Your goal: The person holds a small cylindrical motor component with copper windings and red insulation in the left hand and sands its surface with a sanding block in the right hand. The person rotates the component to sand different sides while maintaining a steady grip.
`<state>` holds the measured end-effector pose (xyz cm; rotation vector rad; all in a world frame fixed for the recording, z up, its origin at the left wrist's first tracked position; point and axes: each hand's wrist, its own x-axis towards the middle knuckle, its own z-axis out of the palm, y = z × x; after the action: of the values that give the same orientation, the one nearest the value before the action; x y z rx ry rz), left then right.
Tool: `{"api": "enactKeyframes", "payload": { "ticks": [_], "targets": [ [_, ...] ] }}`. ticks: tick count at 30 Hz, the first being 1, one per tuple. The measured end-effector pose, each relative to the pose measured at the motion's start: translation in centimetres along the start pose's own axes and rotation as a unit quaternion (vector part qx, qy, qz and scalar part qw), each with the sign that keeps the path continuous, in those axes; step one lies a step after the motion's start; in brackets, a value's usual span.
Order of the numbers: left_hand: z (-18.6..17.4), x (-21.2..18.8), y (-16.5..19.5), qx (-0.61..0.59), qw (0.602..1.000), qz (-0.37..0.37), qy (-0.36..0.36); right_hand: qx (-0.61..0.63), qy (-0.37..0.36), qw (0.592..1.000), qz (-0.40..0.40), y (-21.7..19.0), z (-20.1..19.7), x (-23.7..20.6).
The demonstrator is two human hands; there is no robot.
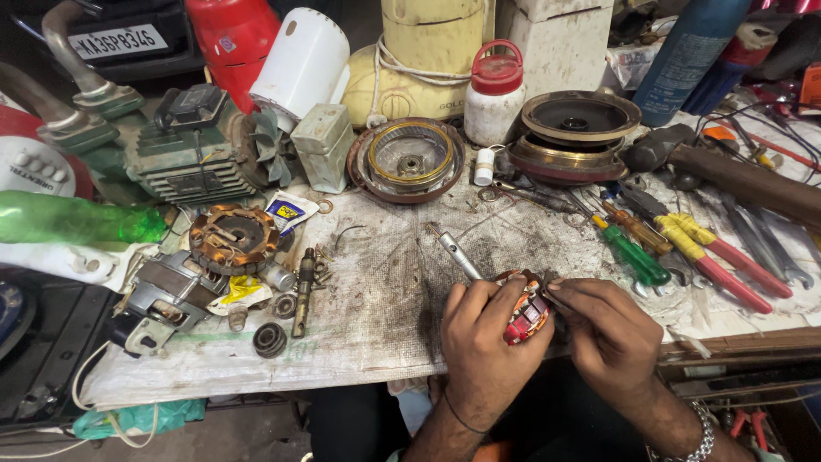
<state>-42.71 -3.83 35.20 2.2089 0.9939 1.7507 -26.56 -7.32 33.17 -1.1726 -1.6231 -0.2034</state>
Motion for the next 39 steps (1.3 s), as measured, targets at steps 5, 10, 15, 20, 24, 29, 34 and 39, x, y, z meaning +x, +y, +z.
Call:
{"api": "enactKeyframes", "payload": {
  "ticks": [5,10,15,20,24,29,34,39],
  "targets": [
    [0.0,-0.1,-0.3,0.000,1.000,-0.002,-0.009,-0.025,0.001,0.995,-0.098,0.1,-0.1,0.1],
    [-0.1,0.0,-0.6,-0.017,1.000,-0.004,-0.004,-0.004,-0.001,0.993,-0.122,-0.4,0.1,0.9],
    [-0.4,-0.3,-0.7,-0.019,1.000,-0.014,-0.005,-0.012,-0.014,0.991,-0.136,-1.8,-0.2,1.0],
    [-0.5,-0.3,-0.9,-0.028,0.999,-0.023,-0.019,-0.016,-0.014,0.993,-0.115,-2.5,-0.2,1.1],
    [-0.7,-0.4,-0.9,-0.034,0.999,-0.009,-0.013,-0.009,-0.021,0.988,-0.151,-2.9,-0.2,0.9],
    [-0.7,-0.5,-0.8,-0.019,1.000,-0.017,-0.016,-0.023,-0.014,0.991,-0.133,-2.9,-0.2,0.6],
    [-0.7,-0.5,-0.9,-0.030,1.000,-0.006,-0.006,-0.014,-0.014,0.993,-0.113,-2.5,-0.1,0.3],
    [-0.5,-0.4,-1.0,-0.030,1.000,-0.004,-0.006,-0.013,-0.011,0.996,-0.092,-2.2,0.1,0.1]
  ]
}}
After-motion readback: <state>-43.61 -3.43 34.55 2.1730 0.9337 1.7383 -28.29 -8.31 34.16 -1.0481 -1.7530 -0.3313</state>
